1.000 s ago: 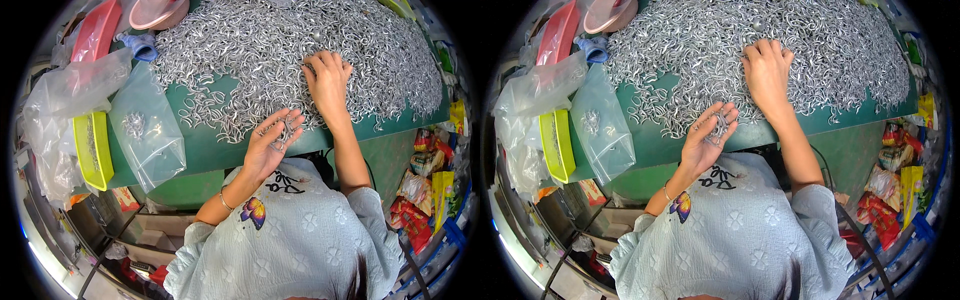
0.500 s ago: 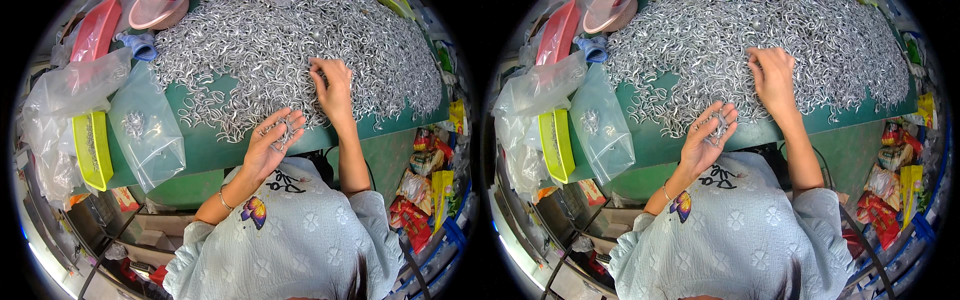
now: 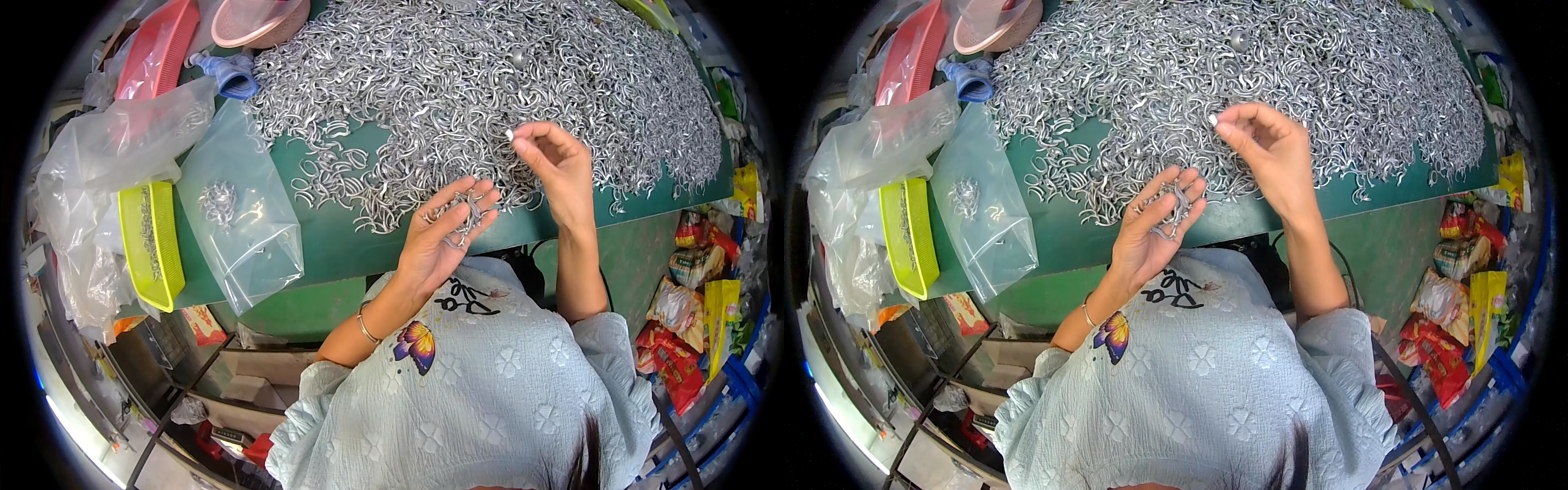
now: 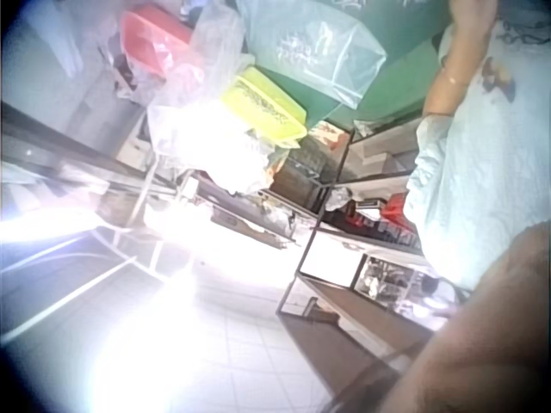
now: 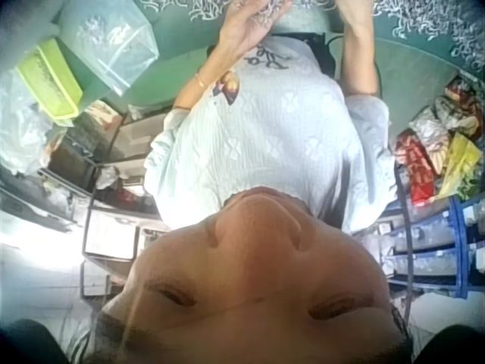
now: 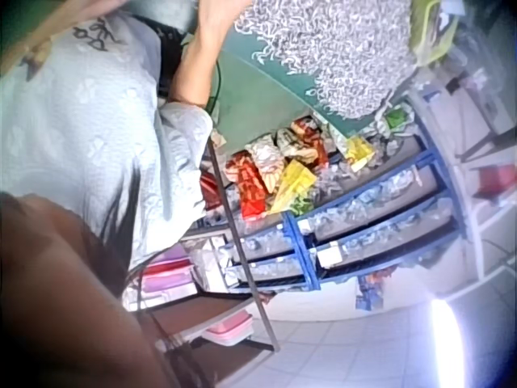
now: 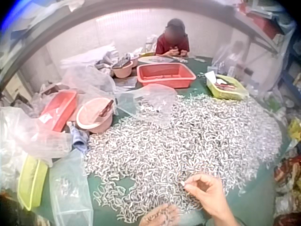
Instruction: The person sorts a large pile of small, silver, curved metal pieces on a green table. They pick up individual pieces from the pile with their right hand and transfer them to their left hand, occasionally moving the pile to access more items.
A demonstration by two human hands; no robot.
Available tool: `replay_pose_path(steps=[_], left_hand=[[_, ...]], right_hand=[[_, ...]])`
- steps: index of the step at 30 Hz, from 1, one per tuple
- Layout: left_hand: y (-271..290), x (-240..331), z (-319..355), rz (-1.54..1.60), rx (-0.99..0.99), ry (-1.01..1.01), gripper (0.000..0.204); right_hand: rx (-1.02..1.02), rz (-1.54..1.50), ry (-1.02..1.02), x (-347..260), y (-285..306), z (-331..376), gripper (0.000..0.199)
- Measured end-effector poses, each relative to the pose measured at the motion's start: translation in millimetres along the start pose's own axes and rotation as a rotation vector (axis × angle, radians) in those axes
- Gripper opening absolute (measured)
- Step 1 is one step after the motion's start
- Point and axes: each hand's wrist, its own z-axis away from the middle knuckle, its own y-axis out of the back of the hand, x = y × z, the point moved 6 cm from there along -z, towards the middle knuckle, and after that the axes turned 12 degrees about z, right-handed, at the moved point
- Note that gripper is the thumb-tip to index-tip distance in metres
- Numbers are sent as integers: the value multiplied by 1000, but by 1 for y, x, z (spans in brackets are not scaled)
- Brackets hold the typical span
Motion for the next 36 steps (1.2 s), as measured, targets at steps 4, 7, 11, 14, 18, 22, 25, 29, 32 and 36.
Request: replay_pose_path(steps=[4,7,11,14,18,22,25,29,32,36], left_hand=[[0,0,-1,-14,23,-22,41],[1,1,0,-37,40,-55,43],[1,1,-2,-42,63,-96,45],[13,-2,-5,-32,43,-70,41],[9,-4,-5,-49,107,-67,34],[10,-3,-2,-43,136,-32,30],[10,-1,-1,-53,136,-27,30],[10,-1,-1,-46,154,-43,29],[14,0,-2,-40,147,-26,27],[17,0,-6,15,46,-9,25]], right_hand=[[-130,-173,-74,-2,-8,15,16],[-160,-206,-63,-4,-11,21,17],[-172,-51,40,-8,-16,29,17],[-200,87,149,-16,-21,30,15],[-10,404,195,-21,-5,10,14],[305,758,419,-25,9,-29,14],[349,900,522,-27,-1,-40,16],[316,1107,535,-22,-22,-42,17],[311,1178,540,-27,-19,-37,12],[270,1081,498,-22,-6,-33,14]])
